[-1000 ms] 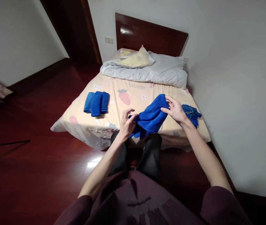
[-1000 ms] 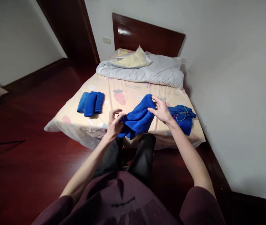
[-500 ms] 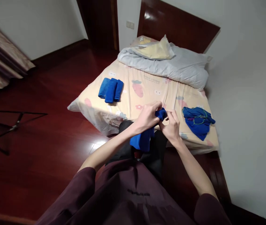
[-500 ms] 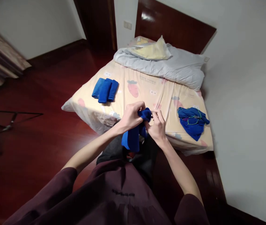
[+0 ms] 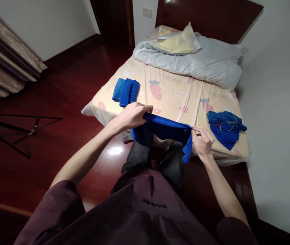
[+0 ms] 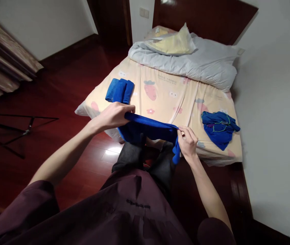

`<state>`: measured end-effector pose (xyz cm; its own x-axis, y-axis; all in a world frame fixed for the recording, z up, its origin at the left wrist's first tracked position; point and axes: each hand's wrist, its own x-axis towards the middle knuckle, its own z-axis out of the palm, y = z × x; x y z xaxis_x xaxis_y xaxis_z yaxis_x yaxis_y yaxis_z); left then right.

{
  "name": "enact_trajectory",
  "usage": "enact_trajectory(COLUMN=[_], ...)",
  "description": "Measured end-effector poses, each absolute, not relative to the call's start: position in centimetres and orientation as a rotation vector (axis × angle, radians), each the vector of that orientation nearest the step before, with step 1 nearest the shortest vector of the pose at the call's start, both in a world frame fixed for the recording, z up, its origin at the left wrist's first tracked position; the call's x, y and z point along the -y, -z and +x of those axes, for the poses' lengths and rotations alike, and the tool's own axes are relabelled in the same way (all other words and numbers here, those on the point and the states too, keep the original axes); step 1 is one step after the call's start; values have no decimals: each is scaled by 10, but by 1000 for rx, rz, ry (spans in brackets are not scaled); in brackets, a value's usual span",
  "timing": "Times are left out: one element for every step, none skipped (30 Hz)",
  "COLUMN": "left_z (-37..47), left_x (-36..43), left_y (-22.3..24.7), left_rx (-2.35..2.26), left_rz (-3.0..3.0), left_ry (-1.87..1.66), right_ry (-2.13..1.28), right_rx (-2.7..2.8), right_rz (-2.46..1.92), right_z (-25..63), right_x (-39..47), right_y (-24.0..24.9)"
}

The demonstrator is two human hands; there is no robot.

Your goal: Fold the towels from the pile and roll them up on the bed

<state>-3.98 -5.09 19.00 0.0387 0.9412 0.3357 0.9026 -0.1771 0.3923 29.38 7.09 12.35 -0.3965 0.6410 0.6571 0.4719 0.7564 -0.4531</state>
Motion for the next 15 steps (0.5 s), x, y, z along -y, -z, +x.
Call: enact_trajectory(left_z=[-47,-55,-61,-68,-73,-79,-84,-89,-95,-100,-106,-112,-118,-124,-129], left_x=[53,56,60,65,73,82,92,104,117,131,146,160,174,187,199], left_y=[-190,-190,-191,-191,-192,-192,-193,-192,-191,-189,-187,-184,-181,-178,-175], left_rx=[-1959,-1952,-1947,-1944,-1944,-1943,-1937,-1929,-1922,-1916,-1915,-1921,-1934,-1958,-1987], left_rz=[2224,2227,2216,2191,2157,2113,2065,2010,1950,1888,1826,1768,1719,1673,1632], left_ry=[-773,-728,-684,-636,-587,-536,-484,-435,-395,-366,-351,-348,-351,-360,-373], right_ry=[-238,-249,-281,-335,-411,-505,-611,-723,-837,-956,-1082,-1215,-1359,-1511,-1664], right_rx=[2010,1953,1902,1861,1839,1838,1857,1891,1933,1982,2036,2085,2129,2169,2205], right_rz=[-873,-918,-962,-998,-1024,-1039,-1048,-1060,-1077,-1100,-1130,-1168,-1209,-1248,-1282], right_z=[296,299,303,307,313,320,329,339,351,364,377,390,402,413,421], right_x=[-74,-77,-78,-78,-77,-75,-72,-68,-64,-59,-54,-48,-41,-34,-25], right_y=[-123,-123,-124,-126,-129,-132,-135,-138,-140,-141,-141,-140,-137,-133,-127])
